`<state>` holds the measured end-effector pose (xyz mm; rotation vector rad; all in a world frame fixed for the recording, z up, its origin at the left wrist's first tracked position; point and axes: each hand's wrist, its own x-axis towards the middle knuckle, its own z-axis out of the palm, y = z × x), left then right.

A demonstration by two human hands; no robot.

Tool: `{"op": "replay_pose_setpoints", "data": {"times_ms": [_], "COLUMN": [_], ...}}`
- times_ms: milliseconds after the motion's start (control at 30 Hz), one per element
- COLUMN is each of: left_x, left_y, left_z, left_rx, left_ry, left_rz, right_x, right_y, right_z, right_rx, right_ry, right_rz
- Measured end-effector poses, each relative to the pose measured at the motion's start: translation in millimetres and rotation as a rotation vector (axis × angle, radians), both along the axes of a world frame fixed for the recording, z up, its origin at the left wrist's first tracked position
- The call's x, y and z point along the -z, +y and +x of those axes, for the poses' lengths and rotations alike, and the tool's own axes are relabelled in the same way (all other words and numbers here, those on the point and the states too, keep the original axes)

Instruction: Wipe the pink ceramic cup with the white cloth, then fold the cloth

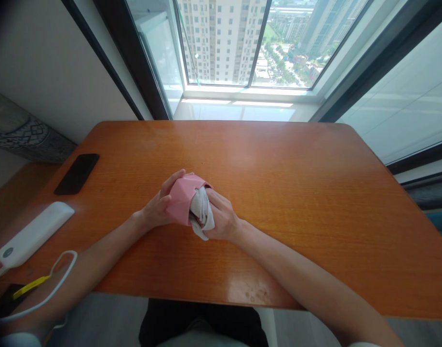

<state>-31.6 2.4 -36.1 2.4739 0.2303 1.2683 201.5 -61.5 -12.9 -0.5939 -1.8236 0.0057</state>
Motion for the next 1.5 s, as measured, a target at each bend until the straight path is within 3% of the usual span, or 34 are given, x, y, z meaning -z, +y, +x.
{"op": "replay_pose_setpoints", "data": {"times_ms": [133,400,767,1200,1500], "left_x": [-8.5,4.4,-3.9,-5.7,-3.9], "left_y": [-1,-3,-2,-1,0], "left_z": [0,1,3,-1,-4], "left_rx": [-0.018,-0.026,0.005,-0.020,-0.011], "left_ry": [-0.025,-0.089,-0.092,-0.069,-0.023], "left_rz": [0.050,-0.079,0.005,0.001,-0.091], "right_x": [-2.7,3.9,-0.6,3.5,0.9], "right_y": [0,0,-2,-3,0], "right_z": [-1,-1,-2,-3,-1], "right_rx": [-0.022,0.011,-0.037,-0.021,-0.059], "right_ry": [0.014,0.017,0.046,0.041,0.020], "right_rz": [0.000,0.021,-0.021,-0.008,-0.011]}}
